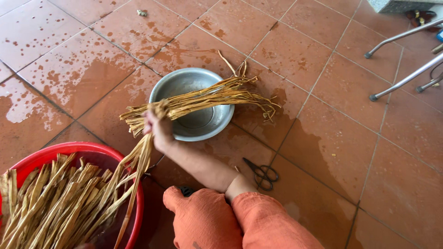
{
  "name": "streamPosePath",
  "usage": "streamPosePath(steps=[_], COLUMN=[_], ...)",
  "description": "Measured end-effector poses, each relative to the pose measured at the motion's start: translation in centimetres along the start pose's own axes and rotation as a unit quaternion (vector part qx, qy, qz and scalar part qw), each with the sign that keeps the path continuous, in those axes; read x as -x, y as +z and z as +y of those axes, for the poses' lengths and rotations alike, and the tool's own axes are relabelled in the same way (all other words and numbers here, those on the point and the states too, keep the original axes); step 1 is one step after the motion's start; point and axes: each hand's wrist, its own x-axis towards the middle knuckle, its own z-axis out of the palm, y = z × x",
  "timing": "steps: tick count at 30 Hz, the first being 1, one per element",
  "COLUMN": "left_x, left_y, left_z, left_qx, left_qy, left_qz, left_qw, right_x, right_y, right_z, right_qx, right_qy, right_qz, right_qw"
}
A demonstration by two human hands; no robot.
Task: The person sits on the floor and soaks bundles of dried leaf strips in a red basin of water, pressing them under and drawing them through the water by hand. They then lay the wetted strips across a metal basin and repeat the soaking with more bundles.
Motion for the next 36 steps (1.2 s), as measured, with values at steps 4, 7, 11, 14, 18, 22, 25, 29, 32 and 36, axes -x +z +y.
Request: streamPosePath(steps=[4,7,11,14,18,22,25,29,32,36], left_x=[-1.7,-2.3,-2.2,-2.2,-2.2,-2.3,-2.7,-3.0,-2.9,-3.2], left_y=[-0.1,0.7,3.2,4.0,3.4,3.1,3.5,3.5,2.5,1.3], left_z=[-0.6,-0.6,0.9,2.1,2.5,2.1,1.4,-0.2,-0.5,1.6], left_qx=[0.022,-0.035,-0.008,0.015,0.047,0.082,0.111,0.172,0.25,0.38], left_qy=[0.078,0.142,0.01,-0.055,-0.083,-0.089,-0.087,-0.072,-0.033,0.013], left_qz=[0.079,0.098,-0.009,-0.057,-0.077,-0.072,-0.064,-0.041,0.017,0.125], left_qw=[0.994,0.984,1.0,0.997,0.992,0.99,0.988,0.982,0.967,0.916], right_x=[5.9,9.3,11.4,11.5,11.1,11.0,10.6,9.9,10.0,10.4], right_y=[3.3,3.5,2.3,1.4,0.9,0.5,-0.1,-1.1,-1.6,-1.3], right_z=[2.7,5.0,8.3,10.3,11.8,12.3,12.1,11.6,11.1,10.4], right_qx=[0.062,0.122,0.19,0.175,0.147,0.092,0.107,0.088,0.104,0.15], right_qy=[0.024,0.093,0.15,0.196,0.205,0.222,0.218,0.229,0.224,0.197], right_qz=[-0.158,-0.233,-0.279,-0.268,-0.238,-0.227,-0.214,-0.203,-0.22,-0.234], right_qw=[0.985,0.96,0.929,0.927,0.938,0.944,0.946,0.948,0.944,0.94])
